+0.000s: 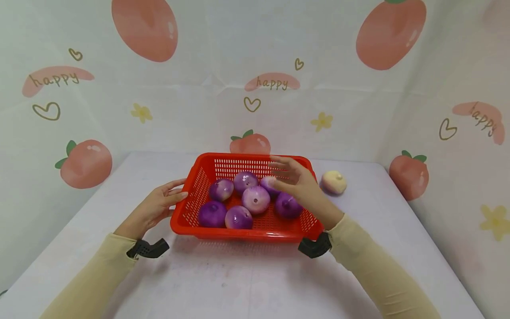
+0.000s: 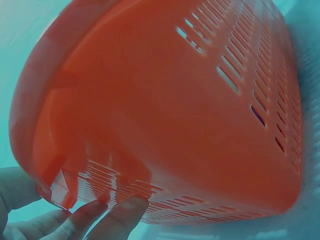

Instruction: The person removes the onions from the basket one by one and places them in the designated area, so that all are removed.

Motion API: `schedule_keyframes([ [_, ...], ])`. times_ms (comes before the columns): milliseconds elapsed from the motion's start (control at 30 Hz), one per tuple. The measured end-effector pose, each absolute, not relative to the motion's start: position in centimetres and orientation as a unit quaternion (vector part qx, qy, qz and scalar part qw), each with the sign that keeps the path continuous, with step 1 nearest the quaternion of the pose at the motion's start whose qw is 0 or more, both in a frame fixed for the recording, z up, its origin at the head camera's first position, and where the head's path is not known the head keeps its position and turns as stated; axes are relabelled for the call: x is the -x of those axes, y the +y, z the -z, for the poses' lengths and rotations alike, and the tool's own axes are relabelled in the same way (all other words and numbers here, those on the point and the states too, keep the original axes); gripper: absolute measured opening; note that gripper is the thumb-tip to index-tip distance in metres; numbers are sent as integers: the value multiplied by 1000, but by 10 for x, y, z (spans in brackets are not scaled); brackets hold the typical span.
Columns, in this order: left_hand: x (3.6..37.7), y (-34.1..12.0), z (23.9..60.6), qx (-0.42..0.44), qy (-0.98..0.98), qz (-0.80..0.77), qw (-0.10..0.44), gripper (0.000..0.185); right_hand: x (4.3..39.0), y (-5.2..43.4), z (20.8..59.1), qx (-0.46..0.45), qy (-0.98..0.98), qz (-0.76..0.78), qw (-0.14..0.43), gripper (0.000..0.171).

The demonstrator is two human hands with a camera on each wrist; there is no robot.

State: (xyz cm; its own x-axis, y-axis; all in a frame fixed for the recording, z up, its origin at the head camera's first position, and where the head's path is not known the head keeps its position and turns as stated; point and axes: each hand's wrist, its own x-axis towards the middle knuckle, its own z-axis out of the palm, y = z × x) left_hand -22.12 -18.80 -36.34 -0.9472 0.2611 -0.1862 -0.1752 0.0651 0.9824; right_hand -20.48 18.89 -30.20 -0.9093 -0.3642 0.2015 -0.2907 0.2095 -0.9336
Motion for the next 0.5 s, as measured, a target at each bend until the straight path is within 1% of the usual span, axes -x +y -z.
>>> schedule_keyframes([
  [233,222,-188,363,-35,713,-682,159,66,193,156,319,242,765,591,79,54],
  [367,221,-188,364,-38,712,-683,160,67,194,146,326,259,772,573,94,50],
  [500,221,-189,364,-37,713,-681,160,66,196,140,331,255,782,557,115,47],
])
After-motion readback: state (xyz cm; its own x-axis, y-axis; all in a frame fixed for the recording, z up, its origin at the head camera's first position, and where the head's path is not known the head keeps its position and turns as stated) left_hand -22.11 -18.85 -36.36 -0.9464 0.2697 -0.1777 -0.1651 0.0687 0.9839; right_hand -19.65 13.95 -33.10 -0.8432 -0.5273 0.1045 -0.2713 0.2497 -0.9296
